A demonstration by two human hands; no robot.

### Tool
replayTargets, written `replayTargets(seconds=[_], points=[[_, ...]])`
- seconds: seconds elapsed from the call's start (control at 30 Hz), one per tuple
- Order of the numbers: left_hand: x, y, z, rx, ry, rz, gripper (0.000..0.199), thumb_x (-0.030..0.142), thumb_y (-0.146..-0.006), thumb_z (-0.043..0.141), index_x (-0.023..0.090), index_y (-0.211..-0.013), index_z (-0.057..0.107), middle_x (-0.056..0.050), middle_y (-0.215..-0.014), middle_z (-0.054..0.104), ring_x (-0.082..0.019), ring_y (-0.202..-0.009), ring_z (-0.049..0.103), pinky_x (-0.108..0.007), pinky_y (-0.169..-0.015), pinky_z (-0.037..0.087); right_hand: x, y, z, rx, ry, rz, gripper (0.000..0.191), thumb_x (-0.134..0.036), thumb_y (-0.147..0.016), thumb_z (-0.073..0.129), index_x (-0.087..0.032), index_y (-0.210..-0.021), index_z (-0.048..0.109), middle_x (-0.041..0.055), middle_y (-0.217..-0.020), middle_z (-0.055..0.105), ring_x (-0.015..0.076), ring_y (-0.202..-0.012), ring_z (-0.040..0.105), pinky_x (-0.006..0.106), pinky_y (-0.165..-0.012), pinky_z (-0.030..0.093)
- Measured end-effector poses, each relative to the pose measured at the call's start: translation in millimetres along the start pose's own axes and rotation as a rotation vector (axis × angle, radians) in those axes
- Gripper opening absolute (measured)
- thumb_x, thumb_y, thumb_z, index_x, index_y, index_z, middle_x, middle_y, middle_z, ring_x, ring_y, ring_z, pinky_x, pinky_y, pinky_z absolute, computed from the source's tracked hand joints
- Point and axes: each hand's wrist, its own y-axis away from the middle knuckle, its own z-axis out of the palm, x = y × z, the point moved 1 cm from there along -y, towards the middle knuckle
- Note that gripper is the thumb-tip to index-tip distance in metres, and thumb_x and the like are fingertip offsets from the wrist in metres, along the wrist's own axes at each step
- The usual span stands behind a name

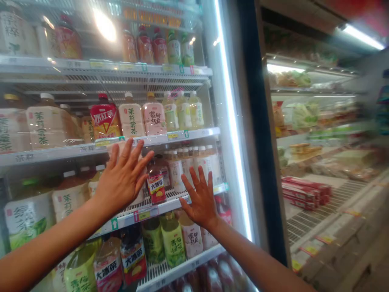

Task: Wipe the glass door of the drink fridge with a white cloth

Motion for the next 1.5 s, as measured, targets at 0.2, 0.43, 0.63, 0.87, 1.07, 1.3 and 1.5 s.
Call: replayTargets(seconds=[0.2,0.43,0.63,0.87,1.07,1.3,1.5], points=[[-9,30,0.5,-0.013,0.041,0.337,0.059,0.052,-0.102,0.044,0.032,-0.158,0.041,-0.001,-0.17,0.035,-0.027,-0.16,0.026,-0.051,-0.133,0.011,-2,-23,-11,-0.003,-0.031,0.021,0.078,-0.036,-0.101,0.052,-0.034,-0.168,0.012,0.0015,-0.176,0.009,0.0365,-0.162,0.01,0.074,-0.127,0.012],[-68,8,-17.7,0.019,-0.013,-0.023,0.073,0.049,-0.101,0.048,0.024,-0.165,0.022,-0.013,-0.175,0.015,-0.036,-0.162,0.003,-0.062,-0.131,0.016,-24,-147,-1,0.03,-0.005,-0.007,0.08,-0.042,-0.104,0.05,-0.042,-0.166,0.0,-0.0058,-0.177,-0.002,0.0323,-0.163,0.002,0.07,-0.13,0.011],[-88,25,-19.7,0.005,-0.022,0.096,0.074,0.051,-0.101,0.048,0.027,-0.166,0.019,-0.01,-0.175,0.018,-0.033,-0.163,0.007,-0.058,-0.132,0.015,-46,-189,14,0.033,0.096,-0.037,0.083,-0.049,-0.105,0.046,-0.04,-0.165,-0.011,-0.0031,-0.177,0.009,0.0319,-0.163,0.006,0.07,-0.13,0.012],[-80,35,-17.5,0.084,-0.003,-0.192,0.078,0.046,-0.101,0.047,0.024,-0.167,0.013,-0.014,-0.175,0.013,-0.035,-0.163,-0.002,-0.065,-0.131,0.011,-47,-182,17,0.086,0.077,-0.027,0.083,-0.048,-0.104,0.045,-0.043,-0.164,-0.012,-0.0043,-0.176,0.012,0.0327,-0.163,0.012,0.069,-0.13,0.012],[-27,69,-4.6,0.028,-0.025,0.117,0.077,0.054,-0.099,0.049,0.024,-0.165,0.025,-0.009,-0.173,0.025,-0.033,-0.163,0.004,-0.054,-0.134,-0.002,-47,-181,17,0.087,0.068,-0.028,0.078,-0.047,-0.105,0.044,-0.039,-0.167,-0.003,-0.0017,-0.176,0.016,0.032,-0.163,0.011,0.068,-0.13,0.012],[-75,-3,-15.9,0.034,-0.003,-0.158,0.075,0.046,-0.102,0.046,0.022,-0.167,0.015,-0.016,-0.175,0.007,-0.037,-0.162,-0.004,-0.068,-0.13,0.013,-46,-180,17,0.093,0.049,-0.024,0.077,-0.048,-0.105,0.042,-0.041,-0.167,-0.003,-0.0029,-0.176,0.018,0.0307,-0.163,0.012,0.067,-0.13,0.013],[-25,52,-3.6,0.029,0.005,-0.029,0.083,0.051,-0.1,0.05,0.022,-0.167,0.011,-0.015,-0.175,0.013,-0.035,-0.162,-0.001,-0.061,-0.133,0.003,-43,-179,17,0.107,0.042,-0.021,0.066,-0.051,-0.105,0.041,-0.034,-0.166,0.023,0.0009,-0.174,0.026,0.0289,-0.163,0.014,0.064,-0.131,0.011]])
